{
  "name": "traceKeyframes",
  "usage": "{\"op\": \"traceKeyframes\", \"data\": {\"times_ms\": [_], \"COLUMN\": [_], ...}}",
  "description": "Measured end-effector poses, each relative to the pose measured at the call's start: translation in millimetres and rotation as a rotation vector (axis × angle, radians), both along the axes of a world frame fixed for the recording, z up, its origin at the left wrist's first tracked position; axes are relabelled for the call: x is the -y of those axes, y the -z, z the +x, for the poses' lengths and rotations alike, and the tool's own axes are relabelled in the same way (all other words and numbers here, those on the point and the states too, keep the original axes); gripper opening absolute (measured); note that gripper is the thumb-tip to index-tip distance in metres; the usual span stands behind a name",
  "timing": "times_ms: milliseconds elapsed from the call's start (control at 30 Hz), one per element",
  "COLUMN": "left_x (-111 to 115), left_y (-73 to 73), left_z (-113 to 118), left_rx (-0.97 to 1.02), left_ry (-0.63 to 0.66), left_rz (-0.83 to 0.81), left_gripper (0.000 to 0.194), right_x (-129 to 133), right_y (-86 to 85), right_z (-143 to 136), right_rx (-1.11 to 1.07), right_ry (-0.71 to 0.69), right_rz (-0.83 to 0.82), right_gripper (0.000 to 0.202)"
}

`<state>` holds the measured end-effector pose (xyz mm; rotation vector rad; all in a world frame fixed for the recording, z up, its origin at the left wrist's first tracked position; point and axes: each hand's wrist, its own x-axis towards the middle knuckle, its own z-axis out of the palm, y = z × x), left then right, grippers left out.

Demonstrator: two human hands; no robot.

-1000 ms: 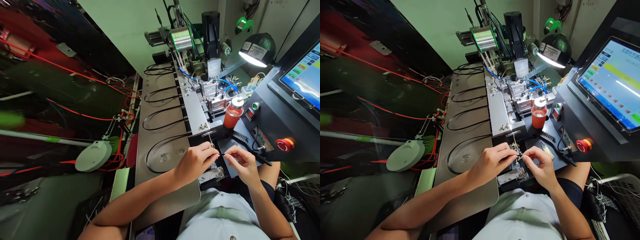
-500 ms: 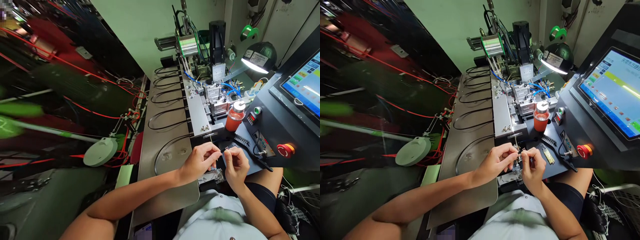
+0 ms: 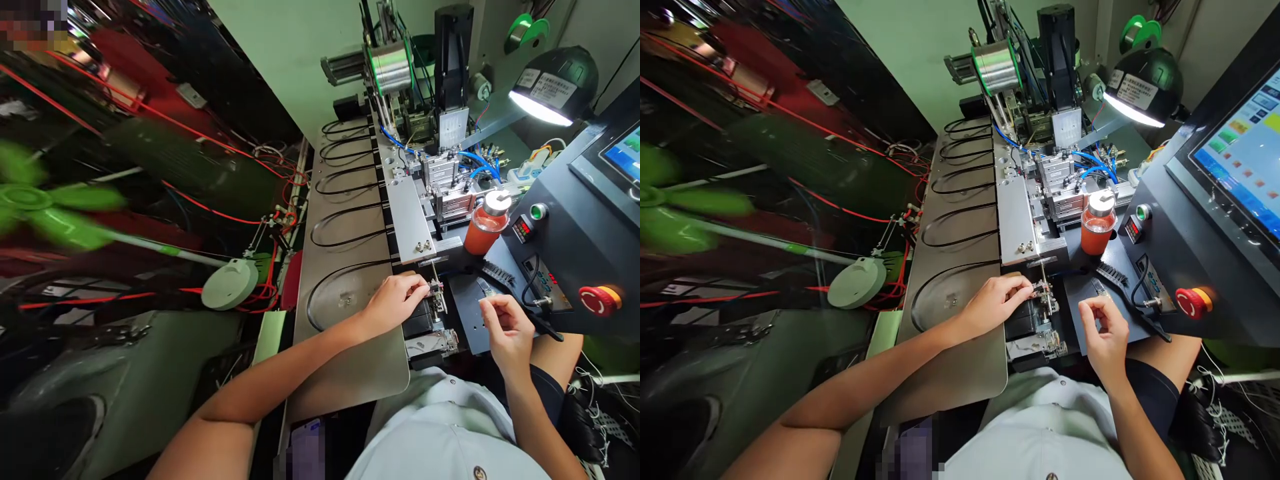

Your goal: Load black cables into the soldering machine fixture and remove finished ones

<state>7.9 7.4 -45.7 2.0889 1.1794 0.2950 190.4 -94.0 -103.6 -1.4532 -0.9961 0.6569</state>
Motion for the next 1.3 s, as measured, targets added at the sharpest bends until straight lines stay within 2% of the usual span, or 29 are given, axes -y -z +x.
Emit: {"op": "traceKeyframes", "data": {"times_ms": [467, 800, 1300], "left_x": [1, 2, 2], "left_y": [2.8, 2.1, 1.7], "left_z": [1, 2, 1], "left_rx": [-0.016, -0.012, -0.005], "left_ry": [-0.016, -0.026, -0.003], "left_rz": [-0.008, -0.003, -0.006], "left_gripper": [0.023, 0.024, 0.027], "right_x": [-1, -7, -8], "right_y": [2.9, 6.4, 14.3], "right_z": [-4, -2, -1], "right_rx": [0.055, 0.083, 0.084], "right_ry": [-0.018, -0.131, -0.143], "right_rz": [-0.004, -0.037, -0.035], "right_gripper": [0.018, 0.016, 0.013]}}
